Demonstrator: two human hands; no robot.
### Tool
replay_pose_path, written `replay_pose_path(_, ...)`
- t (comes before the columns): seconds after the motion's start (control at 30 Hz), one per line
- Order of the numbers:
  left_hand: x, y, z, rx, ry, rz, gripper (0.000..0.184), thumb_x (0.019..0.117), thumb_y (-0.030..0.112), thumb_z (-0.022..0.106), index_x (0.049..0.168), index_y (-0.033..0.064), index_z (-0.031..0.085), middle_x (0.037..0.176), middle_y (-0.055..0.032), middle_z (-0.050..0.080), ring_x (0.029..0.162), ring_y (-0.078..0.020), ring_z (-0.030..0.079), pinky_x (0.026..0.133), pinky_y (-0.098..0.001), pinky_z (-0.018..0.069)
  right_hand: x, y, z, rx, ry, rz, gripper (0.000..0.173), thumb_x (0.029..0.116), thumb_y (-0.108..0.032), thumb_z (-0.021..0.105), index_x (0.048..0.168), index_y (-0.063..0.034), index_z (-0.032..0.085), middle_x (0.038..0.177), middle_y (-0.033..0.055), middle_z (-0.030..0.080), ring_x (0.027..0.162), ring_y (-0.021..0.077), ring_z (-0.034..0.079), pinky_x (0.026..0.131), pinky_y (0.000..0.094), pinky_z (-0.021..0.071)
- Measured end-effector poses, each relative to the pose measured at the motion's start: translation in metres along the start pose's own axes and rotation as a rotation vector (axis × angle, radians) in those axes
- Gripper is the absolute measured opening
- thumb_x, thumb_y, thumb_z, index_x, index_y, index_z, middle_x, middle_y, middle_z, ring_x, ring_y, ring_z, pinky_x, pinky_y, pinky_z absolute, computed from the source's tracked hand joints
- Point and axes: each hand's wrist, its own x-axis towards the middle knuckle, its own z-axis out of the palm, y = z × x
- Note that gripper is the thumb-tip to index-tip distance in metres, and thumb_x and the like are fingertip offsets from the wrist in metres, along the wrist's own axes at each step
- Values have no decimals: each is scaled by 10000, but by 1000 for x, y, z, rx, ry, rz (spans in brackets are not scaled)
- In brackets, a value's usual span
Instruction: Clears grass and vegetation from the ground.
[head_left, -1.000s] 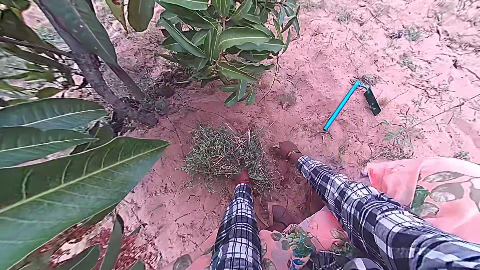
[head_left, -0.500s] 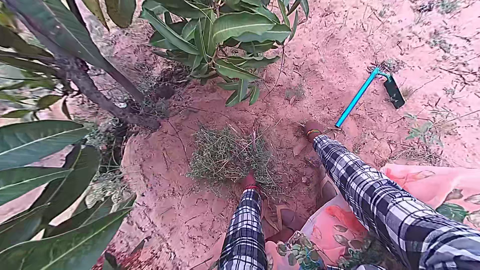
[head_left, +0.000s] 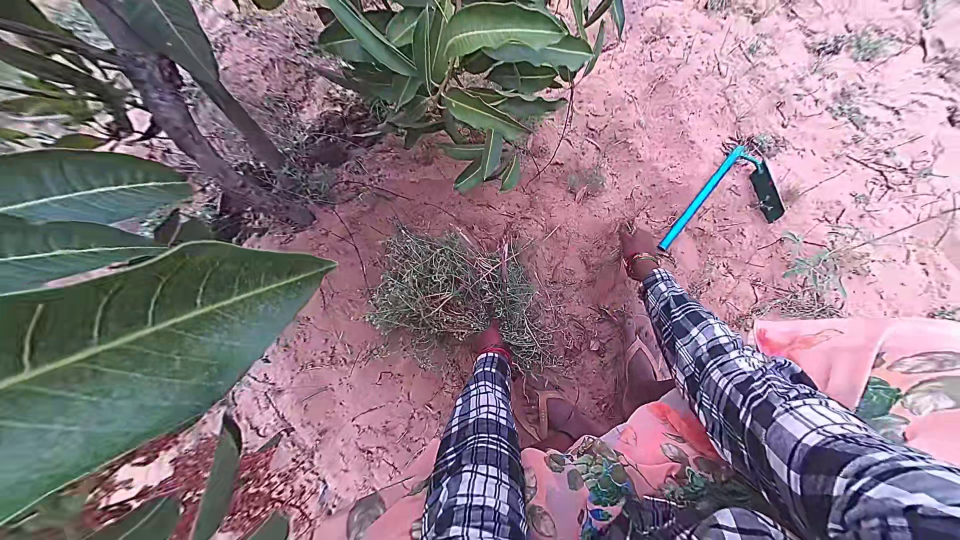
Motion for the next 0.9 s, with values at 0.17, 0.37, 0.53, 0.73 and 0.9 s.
replay_pose_path(0.17, -1, 0, -2, -26, 3, -4, 756, 988, 382, 692, 1475, -120, 408, 1465, -292, 515, 1398, -348, 496, 1156, -474, 401, 3, -37, -31, -296, -169, -193, 500, 1048, -374, 547, 1217, 85, 653, 1259, 329, 640, 1229, 475, 606, 1010, 679, 450)
replay_pose_path(0.37, 10, -3, 4, -45, 37, -18, 791, 943, 386, 749, 1458, -122, 428, 1464, -294, 510, 1382, -348, 508, 1142, -469, 418, -34, -30, 16, -569, -295, -154, 396, 997, -324, 618, 1104, 48, 703, 1226, 294, 669, 1178, 463, 639, 937, 698, 490)
replay_pose_path(0.53, 6, -3, 3, -69, 47, -33, 785, 937, 388, 756, 1452, -114, 442, 1448, -290, 526, 1362, -349, 526, 1116, -485, 443, -62, -9, 60, -705, -335, -131, 431, 990, -412, 639, 1127, -12, 726, 1234, 251, 689, 1172, 449, 652, 889, 685, 515)
replay_pose_path(0.73, 1, 1, -3, 10, -9, 1, 703, 990, 382, 689, 1428, -123, 470, 1446, -295, 530, 1376, -350, 516, 1138, -477, 415, -33, -23, 27, -430, -410, -225, 500, 1074, -376, 515, 1193, 88, 657, 1245, 321, 647, 1212, 465, 618, 1006, 665, 458)
replay_pose_path(0.9, 0, 1, -4, 29, -33, 0, 693, 1001, 393, 669, 1423, -121, 478, 1454, -292, 524, 1389, -346, 503, 1148, -470, 406, -40, -35, 35, -447, -449, -344, 458, 1044, -318, 581, 1276, 73, 638, 1305, 327, 621, 1254, 475, 588, 1047, 660, 437)
